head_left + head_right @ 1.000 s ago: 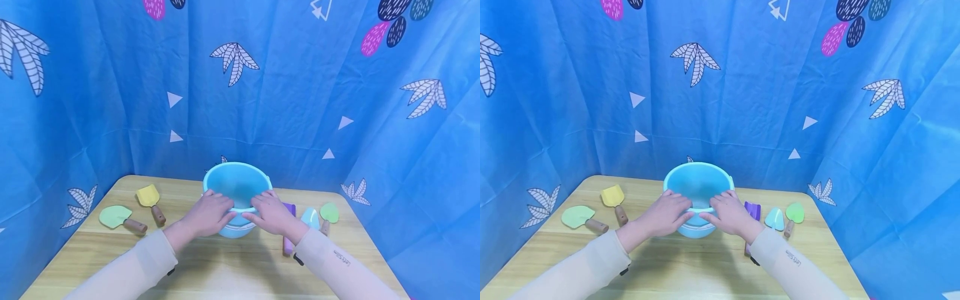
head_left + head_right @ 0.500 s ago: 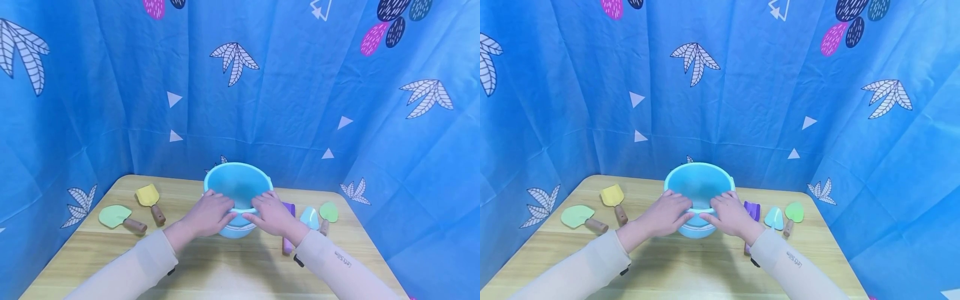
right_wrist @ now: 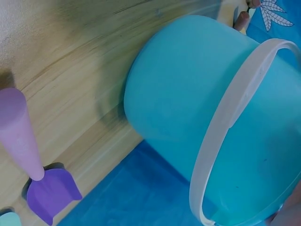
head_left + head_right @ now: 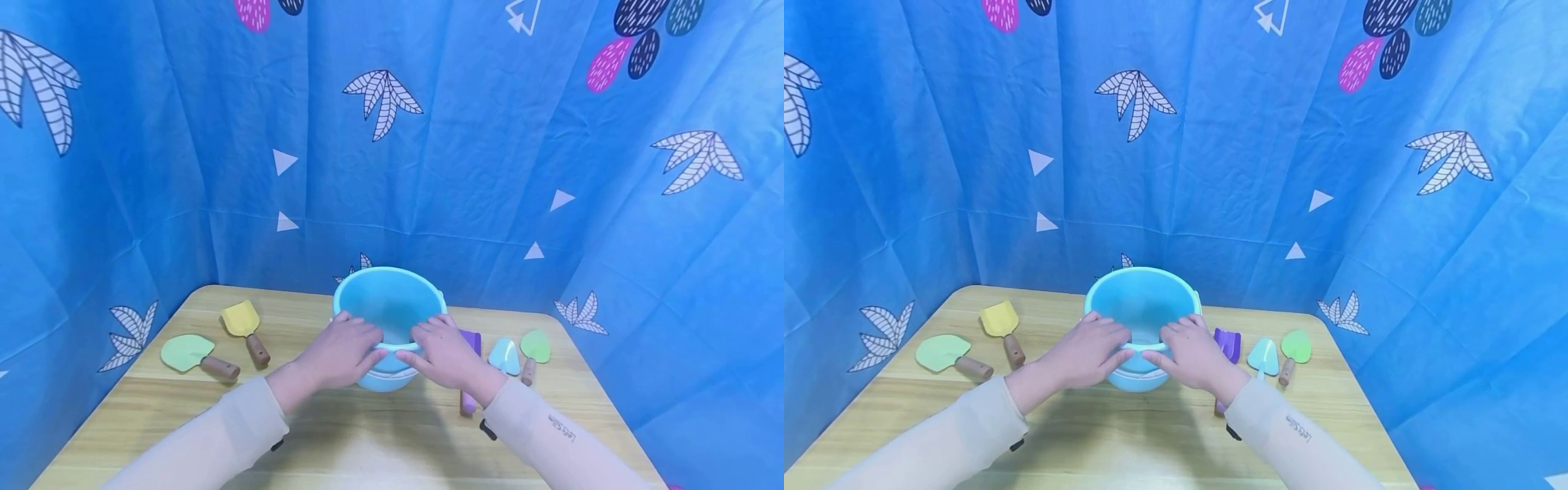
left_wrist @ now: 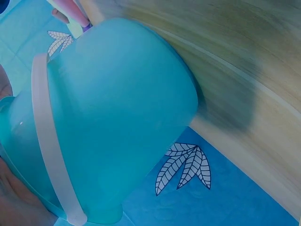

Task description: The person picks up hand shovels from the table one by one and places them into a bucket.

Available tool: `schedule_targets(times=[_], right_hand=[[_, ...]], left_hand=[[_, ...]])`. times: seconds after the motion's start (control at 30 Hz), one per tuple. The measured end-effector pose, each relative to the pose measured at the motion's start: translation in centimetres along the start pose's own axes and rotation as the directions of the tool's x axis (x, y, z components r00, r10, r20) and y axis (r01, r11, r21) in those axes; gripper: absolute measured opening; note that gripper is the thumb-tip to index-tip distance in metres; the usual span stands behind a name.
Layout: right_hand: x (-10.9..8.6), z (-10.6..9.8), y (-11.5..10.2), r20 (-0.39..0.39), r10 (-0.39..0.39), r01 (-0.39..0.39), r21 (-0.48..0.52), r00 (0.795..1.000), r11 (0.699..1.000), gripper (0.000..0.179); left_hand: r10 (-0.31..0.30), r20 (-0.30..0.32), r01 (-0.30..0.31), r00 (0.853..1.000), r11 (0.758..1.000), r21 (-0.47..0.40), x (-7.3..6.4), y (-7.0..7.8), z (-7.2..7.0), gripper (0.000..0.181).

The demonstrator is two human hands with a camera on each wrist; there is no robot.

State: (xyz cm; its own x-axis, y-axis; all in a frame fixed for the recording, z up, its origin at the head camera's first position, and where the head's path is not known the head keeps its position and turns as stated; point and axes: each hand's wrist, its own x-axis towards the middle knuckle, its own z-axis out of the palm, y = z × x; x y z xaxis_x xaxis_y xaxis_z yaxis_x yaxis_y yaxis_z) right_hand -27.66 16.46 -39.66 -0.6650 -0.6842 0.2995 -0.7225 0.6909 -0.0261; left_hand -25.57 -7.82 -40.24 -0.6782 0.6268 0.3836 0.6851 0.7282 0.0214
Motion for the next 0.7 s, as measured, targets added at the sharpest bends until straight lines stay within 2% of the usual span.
schedule_targets(times=[0.27, 0.7], right_hand=[[-0.4, -0.17, -0.49, 0.027, 0.021, -0.022, 0.017, 0.999, 1.0, 0.044], [-0.55, -0.22, -0.99, -0.003, 0.005, -0.005, 0.008, 1.0, 1.0, 0.041]], left_hand=[[0.007, 0.001, -0.007, 1.0, 1.0, -0.017, -0.3, 0.17, 0.12, 0.025], [0.015, -0.007, -0.015, 1.0, 1.0, -0.017, -0.81, 0.29, -0.28, 0.029]])
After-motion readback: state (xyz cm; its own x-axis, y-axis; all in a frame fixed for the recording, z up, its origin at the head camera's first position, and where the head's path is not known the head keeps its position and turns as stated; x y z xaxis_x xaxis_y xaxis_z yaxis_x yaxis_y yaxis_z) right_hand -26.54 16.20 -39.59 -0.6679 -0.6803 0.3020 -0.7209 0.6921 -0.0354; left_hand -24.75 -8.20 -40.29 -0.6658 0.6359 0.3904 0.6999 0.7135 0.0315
